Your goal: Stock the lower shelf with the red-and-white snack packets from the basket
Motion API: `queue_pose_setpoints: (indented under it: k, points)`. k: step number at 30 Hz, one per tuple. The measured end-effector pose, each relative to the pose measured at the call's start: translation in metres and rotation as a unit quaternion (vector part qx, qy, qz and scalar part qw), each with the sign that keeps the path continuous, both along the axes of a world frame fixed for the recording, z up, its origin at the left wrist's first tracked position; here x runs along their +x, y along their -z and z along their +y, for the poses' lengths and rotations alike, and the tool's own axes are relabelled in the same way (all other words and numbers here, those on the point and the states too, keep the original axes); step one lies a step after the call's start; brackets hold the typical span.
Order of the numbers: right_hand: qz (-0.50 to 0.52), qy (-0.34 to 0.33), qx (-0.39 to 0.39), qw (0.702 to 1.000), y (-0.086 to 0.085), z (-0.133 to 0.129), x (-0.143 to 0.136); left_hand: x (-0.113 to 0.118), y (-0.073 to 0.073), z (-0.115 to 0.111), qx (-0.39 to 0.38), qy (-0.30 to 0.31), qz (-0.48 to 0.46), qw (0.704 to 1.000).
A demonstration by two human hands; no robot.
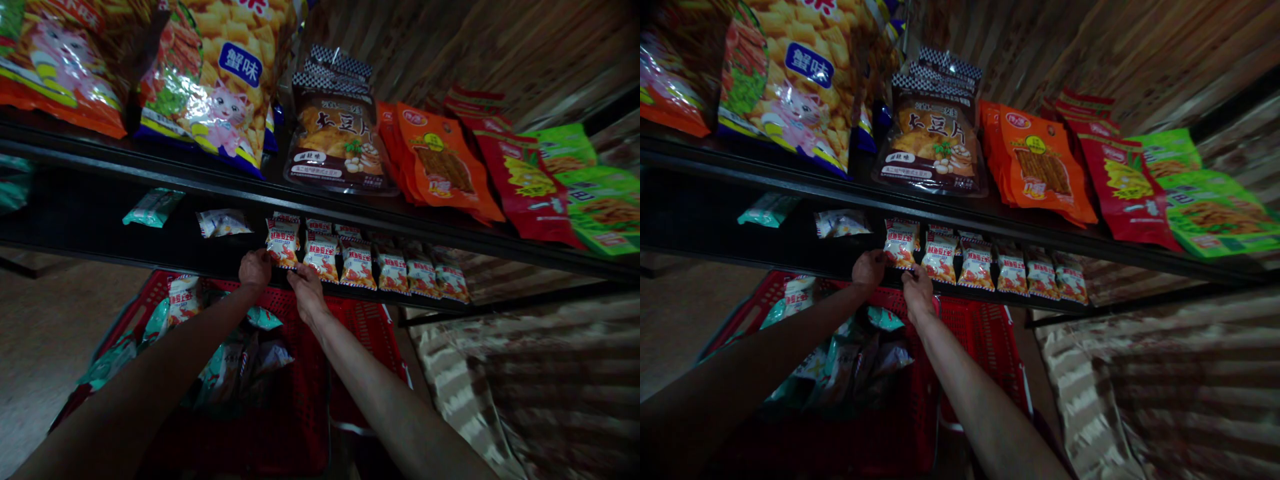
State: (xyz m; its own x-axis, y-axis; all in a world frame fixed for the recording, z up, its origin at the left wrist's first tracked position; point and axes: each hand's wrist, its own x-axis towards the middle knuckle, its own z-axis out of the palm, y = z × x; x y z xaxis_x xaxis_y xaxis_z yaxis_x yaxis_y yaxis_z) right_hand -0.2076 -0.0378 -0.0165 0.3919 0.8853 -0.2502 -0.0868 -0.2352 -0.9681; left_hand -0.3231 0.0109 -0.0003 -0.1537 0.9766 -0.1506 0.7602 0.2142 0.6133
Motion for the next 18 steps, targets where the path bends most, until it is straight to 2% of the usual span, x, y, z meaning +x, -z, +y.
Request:
queue_pose_setpoints:
  k: [7, 18]
  points:
    - [0.007, -0.014, -0.019, 1.0, -0.008, -0.004, -0.001, -0.004, 0.005, 0.004, 0.013, 0.015, 0.015, 1.0]
    - [-0.033, -0.015, -0.015, 0.999, -0.009, -0.021, -0.001, -0.005, 0.001, 0.002, 0.013, 0.027, 0.033, 0.999]
